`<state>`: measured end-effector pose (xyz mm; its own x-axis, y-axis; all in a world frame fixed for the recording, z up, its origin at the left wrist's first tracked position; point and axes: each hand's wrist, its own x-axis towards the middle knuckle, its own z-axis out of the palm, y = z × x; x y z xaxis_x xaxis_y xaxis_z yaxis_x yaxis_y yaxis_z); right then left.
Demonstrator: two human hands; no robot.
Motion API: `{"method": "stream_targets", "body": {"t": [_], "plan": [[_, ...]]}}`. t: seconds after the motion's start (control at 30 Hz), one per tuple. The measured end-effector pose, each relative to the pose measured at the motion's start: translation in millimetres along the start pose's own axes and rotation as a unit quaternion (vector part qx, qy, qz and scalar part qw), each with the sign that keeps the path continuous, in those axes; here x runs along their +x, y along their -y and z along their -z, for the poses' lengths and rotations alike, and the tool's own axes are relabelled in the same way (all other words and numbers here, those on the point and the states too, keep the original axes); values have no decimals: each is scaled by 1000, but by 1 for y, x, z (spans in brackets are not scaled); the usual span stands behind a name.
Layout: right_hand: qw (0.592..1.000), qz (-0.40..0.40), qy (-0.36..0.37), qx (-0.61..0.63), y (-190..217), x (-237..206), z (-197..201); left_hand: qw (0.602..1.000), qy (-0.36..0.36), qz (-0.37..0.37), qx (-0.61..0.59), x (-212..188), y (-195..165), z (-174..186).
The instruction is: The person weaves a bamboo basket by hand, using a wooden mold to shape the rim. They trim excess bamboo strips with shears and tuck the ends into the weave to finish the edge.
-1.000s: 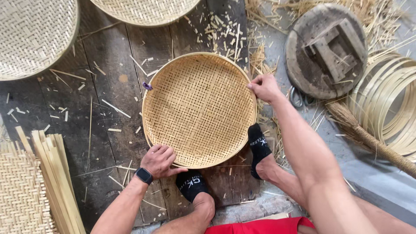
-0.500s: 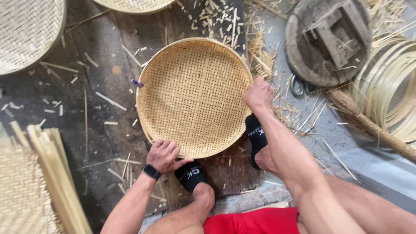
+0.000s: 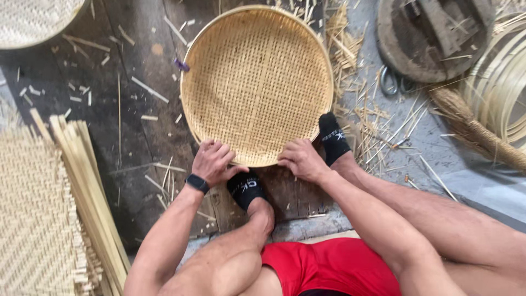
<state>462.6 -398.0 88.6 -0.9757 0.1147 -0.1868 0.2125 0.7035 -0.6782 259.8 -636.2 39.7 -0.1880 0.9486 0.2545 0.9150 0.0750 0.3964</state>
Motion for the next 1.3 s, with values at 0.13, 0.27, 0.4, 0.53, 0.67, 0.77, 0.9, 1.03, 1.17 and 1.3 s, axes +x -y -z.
{"method": "stream_targets", "body": {"t": [0.13,0.27,0.4,0.53,0.67,0.77,0.9,1.03,1.17,1.3], "plan": [[1000,4,4,11,-8,-4,-10,1000,-16,8,-4,-2,-6,3],[999,-5,21,24,-11,2,-9,1000,-13,24,-11,1,-9,6],[997,-55,46,38,-9,17,-2,999,-5,43,-21,4,-9,4],[966,-212,143,47,-14,33,2,998,24,60,-14,1,-9,-2],[980,-154,95,87,-20,29,-1,997,10,59,-39,1,-3,-5],[999,17,40,29,-21,21,1,990,82,85,-71,9,3,-2],[993,84,29,-72,-21,23,2,998,43,20,-44,21,16,6],[989,104,70,-80,-30,30,0,996,-9,-82,28,18,41,16],[982,56,144,-110,-32,43,3,989,99,-110,-17,15,69,15],[944,-56,303,-120,-14,91,21,983,111,-147,-16,20,88,10]]}}
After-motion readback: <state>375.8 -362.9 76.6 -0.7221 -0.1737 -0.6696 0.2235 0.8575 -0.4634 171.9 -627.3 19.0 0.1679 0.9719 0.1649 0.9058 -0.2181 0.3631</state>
